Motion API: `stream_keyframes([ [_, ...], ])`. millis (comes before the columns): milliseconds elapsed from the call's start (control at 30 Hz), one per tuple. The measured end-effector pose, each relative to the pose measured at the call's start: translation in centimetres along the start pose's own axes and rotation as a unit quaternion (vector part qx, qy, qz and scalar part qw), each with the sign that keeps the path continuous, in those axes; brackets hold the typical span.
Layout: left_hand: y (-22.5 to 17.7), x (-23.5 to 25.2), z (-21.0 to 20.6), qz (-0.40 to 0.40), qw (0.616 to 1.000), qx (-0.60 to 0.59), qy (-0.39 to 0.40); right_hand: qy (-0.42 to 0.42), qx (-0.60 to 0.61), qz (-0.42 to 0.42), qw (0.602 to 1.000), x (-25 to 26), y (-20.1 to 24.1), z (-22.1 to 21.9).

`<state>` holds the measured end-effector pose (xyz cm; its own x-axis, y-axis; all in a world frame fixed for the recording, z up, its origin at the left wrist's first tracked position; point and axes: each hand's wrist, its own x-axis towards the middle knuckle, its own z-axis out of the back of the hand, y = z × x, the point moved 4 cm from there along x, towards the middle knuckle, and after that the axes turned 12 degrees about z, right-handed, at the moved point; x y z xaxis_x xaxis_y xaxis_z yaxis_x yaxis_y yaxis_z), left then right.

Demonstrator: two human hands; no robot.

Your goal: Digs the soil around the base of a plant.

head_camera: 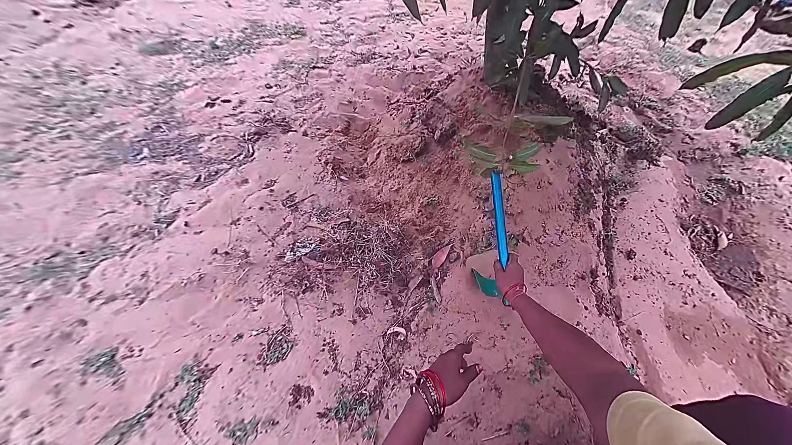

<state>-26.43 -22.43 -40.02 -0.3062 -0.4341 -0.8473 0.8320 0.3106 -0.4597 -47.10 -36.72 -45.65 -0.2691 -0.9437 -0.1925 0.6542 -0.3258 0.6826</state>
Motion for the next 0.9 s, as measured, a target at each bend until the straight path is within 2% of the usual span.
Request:
stream_keyframes([
  [67,0.2,-0.1,-0.1,0.005,1.0,0.01,0.008,-0.049,-0.001,0.02,0.999,1.8,3.2,3.1],
  [133,0.4,-0.2,-0.2,0.007,1.0,0.021,0.006,-0.062,-0.011,0.02,0.998,4.6,5.6,6.3],
  [200,0.5,-0.2,-0.1,0.002,1.0,0.023,0.0,-0.046,-0.011,0.015,0.999,6.7,6.5,8.5],
  [267,0.3,-0.6,0.3,-0.007,1.0,0.019,-0.006,-0.014,-0.01,0.01,1.0,6.2,6.2,8.6],
  [400,-0.6,-1.5,-0.1,-0.038,0.999,0.005,-0.013,0.071,0.018,-0.004,0.997,1.0,5.4,5.4],
  [533,-1.1,-1.9,-0.8,-0.035,0.999,0.035,-0.005,0.147,-0.027,-0.034,0.988,-1.7,2.3,-1.6],
  [633,-1.4,-2.0,-1.1,-0.031,0.999,0.038,-0.003,0.139,-0.07,-0.039,0.987,-3.2,-1.3,-6.8],
  [700,-1.5,-1.9,-1.3,-0.032,0.999,0.035,-0.003,0.14,-0.086,-0.035,0.986,-3.3,-1.3,-8.4],
  [800,-0.9,-1.4,-1.8,-0.032,0.999,0.036,0.015,0.136,-0.093,-0.028,0.986,-2.1,-1.1,-9.3],
  [900,0.8,-0.7,-1.2,-0.003,1.0,0.026,0.009,0.108,-0.051,-0.017,0.993,-0.2,-0.1,-8.2],
])
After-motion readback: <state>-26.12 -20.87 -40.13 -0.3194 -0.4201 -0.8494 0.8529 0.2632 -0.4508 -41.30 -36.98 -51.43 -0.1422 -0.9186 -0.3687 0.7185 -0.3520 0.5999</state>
